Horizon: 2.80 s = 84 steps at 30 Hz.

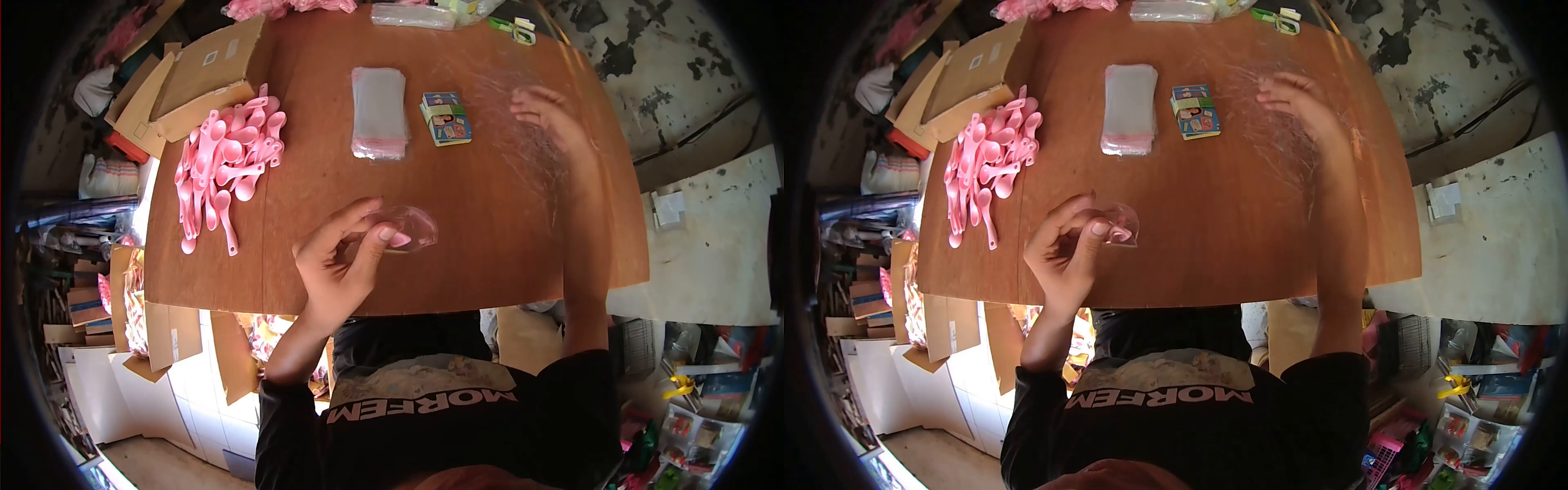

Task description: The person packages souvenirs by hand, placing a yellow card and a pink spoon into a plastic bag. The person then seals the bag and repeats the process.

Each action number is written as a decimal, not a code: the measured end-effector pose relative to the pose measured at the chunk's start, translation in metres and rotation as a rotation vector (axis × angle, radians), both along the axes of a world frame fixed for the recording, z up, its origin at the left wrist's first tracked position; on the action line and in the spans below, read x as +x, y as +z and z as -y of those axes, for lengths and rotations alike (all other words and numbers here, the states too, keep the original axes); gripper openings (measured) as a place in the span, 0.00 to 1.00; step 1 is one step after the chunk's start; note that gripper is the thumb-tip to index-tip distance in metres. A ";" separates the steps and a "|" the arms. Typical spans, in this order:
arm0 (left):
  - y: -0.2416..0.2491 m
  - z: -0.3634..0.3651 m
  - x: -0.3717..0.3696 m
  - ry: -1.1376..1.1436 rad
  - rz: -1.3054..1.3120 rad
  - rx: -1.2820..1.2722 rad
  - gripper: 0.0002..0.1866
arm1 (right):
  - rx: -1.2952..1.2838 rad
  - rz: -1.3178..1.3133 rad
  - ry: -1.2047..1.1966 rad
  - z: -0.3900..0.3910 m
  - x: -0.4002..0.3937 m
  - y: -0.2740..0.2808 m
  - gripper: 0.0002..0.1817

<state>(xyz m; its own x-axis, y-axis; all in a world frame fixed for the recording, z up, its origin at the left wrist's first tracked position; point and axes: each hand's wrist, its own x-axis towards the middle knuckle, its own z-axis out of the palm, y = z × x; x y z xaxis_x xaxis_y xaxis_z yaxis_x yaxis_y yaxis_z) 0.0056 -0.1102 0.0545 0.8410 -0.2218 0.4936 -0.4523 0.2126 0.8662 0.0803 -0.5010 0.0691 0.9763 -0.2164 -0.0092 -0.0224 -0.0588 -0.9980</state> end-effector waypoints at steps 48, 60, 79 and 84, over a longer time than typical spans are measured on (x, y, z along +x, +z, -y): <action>-0.043 -0.011 0.022 -0.123 -0.418 -0.090 0.09 | 0.025 0.071 0.257 -0.200 -0.090 -0.021 0.10; -0.030 -0.031 0.032 -0.223 -0.301 0.091 0.07 | 0.094 0.177 0.261 -0.201 -0.097 -0.030 0.08; -0.024 -0.045 0.040 -0.378 -0.060 0.116 0.08 | -0.025 0.323 0.491 -0.187 -0.099 -0.022 0.10; -0.025 -0.041 0.034 -0.383 -0.188 0.062 0.07 | 0.158 0.337 0.482 -0.199 -0.100 -0.022 0.09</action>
